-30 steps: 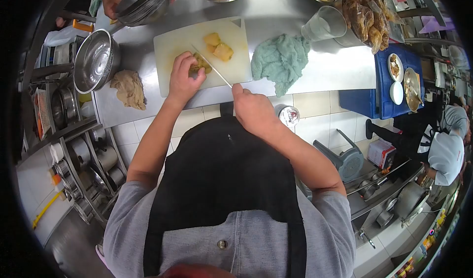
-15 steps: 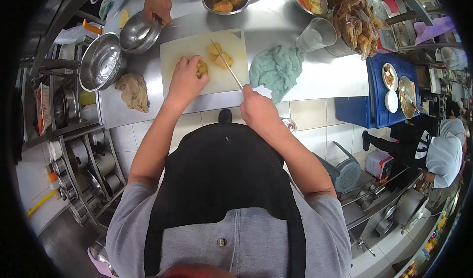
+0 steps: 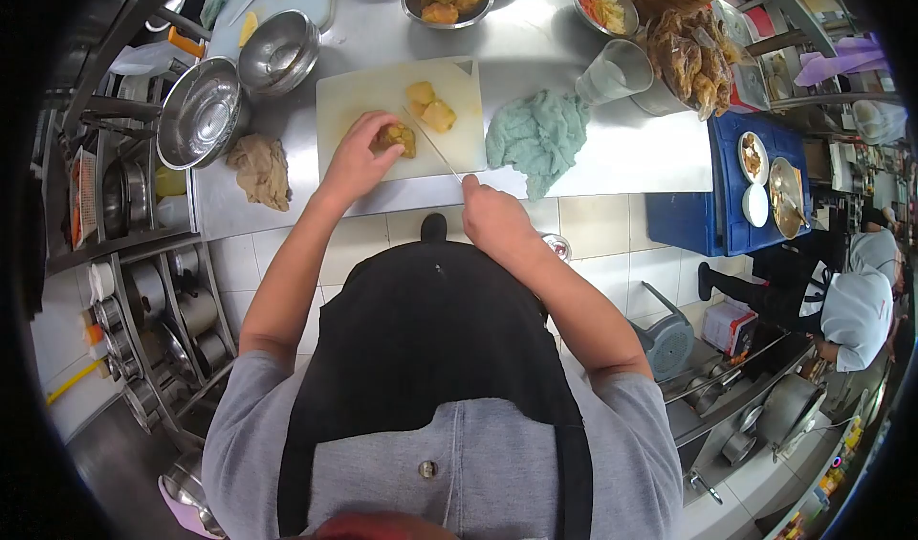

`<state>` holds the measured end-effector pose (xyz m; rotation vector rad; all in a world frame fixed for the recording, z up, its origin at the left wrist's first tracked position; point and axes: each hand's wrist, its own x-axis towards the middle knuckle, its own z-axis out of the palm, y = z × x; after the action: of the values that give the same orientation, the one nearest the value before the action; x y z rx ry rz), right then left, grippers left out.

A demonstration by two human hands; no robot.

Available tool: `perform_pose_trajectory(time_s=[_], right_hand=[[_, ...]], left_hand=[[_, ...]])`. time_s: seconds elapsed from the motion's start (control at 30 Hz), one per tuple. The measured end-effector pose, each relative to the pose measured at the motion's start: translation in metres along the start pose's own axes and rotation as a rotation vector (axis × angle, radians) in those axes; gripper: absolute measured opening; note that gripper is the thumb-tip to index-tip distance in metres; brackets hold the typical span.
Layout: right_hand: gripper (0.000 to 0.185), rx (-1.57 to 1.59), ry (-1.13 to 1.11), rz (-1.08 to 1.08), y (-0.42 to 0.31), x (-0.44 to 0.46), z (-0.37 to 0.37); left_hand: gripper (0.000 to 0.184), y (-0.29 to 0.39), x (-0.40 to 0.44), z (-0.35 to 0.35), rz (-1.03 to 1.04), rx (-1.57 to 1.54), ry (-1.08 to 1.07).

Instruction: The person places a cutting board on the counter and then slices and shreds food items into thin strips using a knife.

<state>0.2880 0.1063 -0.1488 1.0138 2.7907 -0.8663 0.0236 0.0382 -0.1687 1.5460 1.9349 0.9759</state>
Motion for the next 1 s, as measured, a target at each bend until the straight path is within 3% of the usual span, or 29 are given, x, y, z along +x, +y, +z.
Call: perform_pose_trajectory(time_s=[0.1, 0.17, 0.27, 0.7, 1.0], right_hand=[[0.018, -0.065, -0.047, -0.006, 0.001, 0.003, 0.002], [0.016, -0.112, -0.03, -0.036, -0.005, 0.002, -0.008], [0.017, -0.138, -0.024, -0.06, -0.01, 0.006, -0.016], [0.02, -0.162, -0.115, -0.065, -0.017, 0.003, -0.036], [0.022, -0.148, -0.025, -0.148, -0.02, 0.057, -0.012]], left_hand=[[0.037, 0.003, -0.003, 0.001, -0.034, -0.098, 0.134], [0.038, 0.003, -0.009, 0.002, 0.218, 0.172, 0.259], [0.038, 0.008, -0.007, 0.012, 0.313, 0.246, 0.223], [0.041, -0.015, -0.003, 0.032, 0.309, 0.211, 0.29], [0.043, -0.02, -0.001, 0.034, 0.333, 0.224, 0.303]])
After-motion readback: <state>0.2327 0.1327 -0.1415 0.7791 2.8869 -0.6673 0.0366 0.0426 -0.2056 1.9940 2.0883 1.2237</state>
